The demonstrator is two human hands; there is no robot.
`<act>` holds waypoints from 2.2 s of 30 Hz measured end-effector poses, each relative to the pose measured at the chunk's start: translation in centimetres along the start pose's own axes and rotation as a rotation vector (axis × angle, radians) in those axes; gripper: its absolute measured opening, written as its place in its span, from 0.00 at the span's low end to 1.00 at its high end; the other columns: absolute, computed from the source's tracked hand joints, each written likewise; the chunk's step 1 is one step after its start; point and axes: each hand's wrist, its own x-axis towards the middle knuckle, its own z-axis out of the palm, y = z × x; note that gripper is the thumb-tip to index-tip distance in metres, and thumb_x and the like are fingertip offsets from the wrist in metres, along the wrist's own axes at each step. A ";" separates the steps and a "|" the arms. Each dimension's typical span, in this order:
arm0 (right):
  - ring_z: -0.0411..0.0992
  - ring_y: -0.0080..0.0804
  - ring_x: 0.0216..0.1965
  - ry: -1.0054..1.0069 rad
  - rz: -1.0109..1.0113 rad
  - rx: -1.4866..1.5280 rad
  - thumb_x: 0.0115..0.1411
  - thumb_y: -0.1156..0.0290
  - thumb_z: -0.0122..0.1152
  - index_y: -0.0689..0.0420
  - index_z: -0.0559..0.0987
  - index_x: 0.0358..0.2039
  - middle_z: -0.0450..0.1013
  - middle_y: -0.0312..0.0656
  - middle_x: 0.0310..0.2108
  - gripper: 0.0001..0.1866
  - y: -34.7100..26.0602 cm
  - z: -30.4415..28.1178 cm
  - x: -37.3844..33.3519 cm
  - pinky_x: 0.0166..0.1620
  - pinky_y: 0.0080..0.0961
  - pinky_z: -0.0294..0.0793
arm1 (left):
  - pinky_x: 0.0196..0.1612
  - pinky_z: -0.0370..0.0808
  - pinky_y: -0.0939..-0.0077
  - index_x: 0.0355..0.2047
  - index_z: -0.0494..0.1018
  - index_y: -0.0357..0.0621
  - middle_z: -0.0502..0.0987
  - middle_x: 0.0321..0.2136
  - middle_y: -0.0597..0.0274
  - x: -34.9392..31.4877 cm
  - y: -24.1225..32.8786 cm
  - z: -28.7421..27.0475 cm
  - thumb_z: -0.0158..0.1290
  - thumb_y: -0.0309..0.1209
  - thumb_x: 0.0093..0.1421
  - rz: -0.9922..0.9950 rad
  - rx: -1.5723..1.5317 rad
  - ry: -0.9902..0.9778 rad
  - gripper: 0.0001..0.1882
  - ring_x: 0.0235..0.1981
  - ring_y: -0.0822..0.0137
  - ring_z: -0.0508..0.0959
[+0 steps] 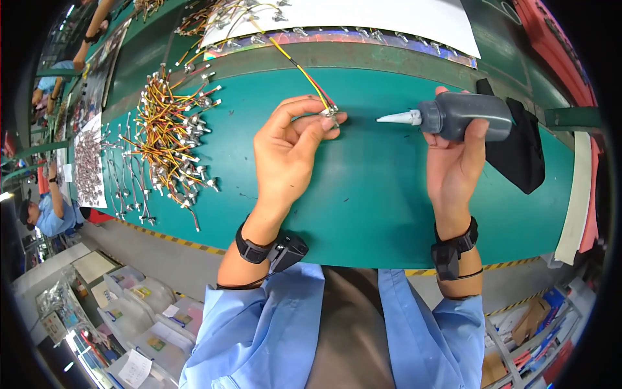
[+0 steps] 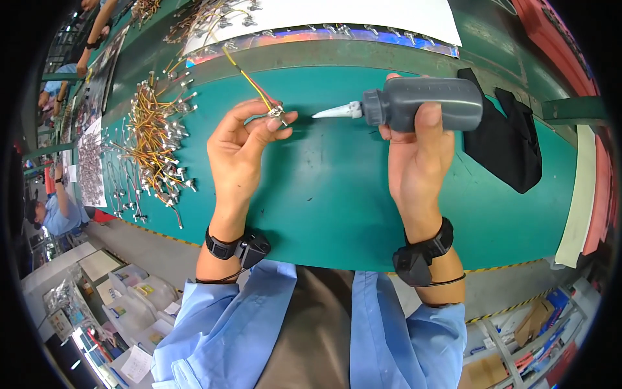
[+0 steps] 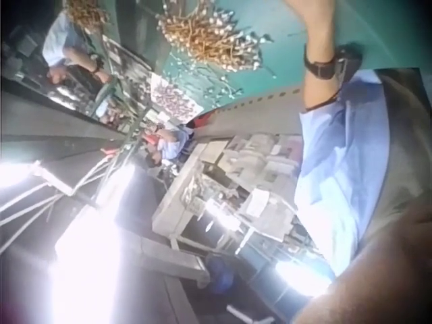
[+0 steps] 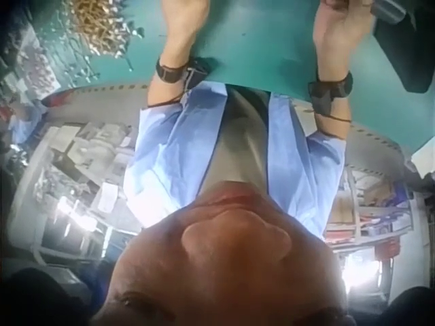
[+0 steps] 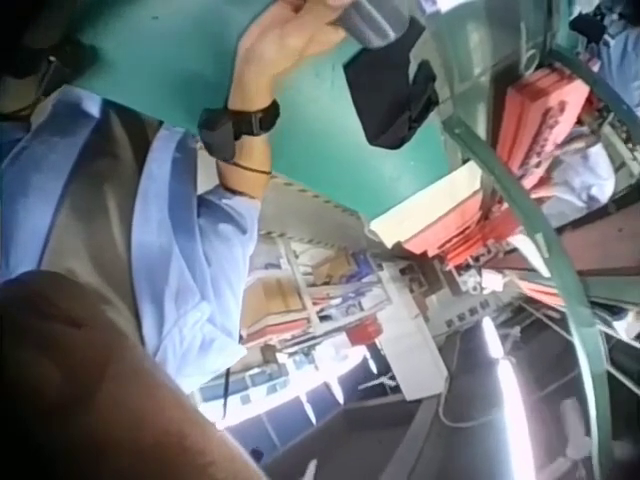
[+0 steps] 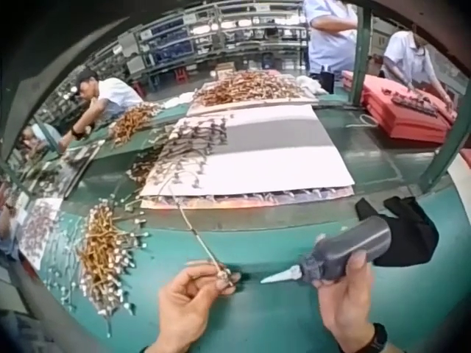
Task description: Applying glue from a dispenser bottle to small electronic components at a production workbench.
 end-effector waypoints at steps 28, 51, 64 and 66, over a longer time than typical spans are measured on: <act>0.67 0.42 0.46 -0.125 -0.351 -0.137 0.38 0.59 0.70 0.63 0.58 0.50 0.69 0.51 0.40 0.42 0.8 0.6 -1.6 0.48 0.33 0.67 | 0.37 0.76 0.79 0.32 0.71 0.29 0.69 0.36 0.54 -0.7 -1.0 0.7 0.48 0.11 0.48 0.230 0.188 -0.059 0.10 0.34 0.67 0.75; 0.68 0.41 0.45 -0.119 -0.361 -0.124 0.38 0.61 0.70 0.63 0.59 0.49 0.69 0.52 0.40 0.41 0.7 0.6 -1.5 0.48 0.33 0.67 | 0.38 0.77 0.77 0.32 0.70 0.28 0.69 0.36 0.52 -0.8 -1.2 0.7 0.47 0.11 0.49 0.226 0.172 -0.092 0.09 0.35 0.64 0.75; 0.68 0.40 0.44 -0.127 -0.389 -0.141 0.39 0.61 0.70 0.64 0.59 0.48 0.69 0.52 0.39 0.40 0.7 0.5 -1.4 0.47 0.32 0.67 | 0.38 0.77 0.75 0.32 0.70 0.27 0.68 0.37 0.51 -0.8 -1.0 0.9 0.46 0.11 0.50 0.209 0.120 -0.114 0.08 0.35 0.61 0.76; 0.68 0.40 0.44 -0.119 -0.376 -0.132 0.40 0.61 0.70 0.65 0.59 0.48 0.69 0.51 0.39 0.40 0.5 0.5 -1.4 0.47 0.31 0.67 | 0.38 0.77 0.75 0.32 0.70 0.27 0.68 0.38 0.50 -0.9 -1.2 0.8 0.46 0.11 0.50 0.211 0.114 -0.113 0.08 0.35 0.60 0.76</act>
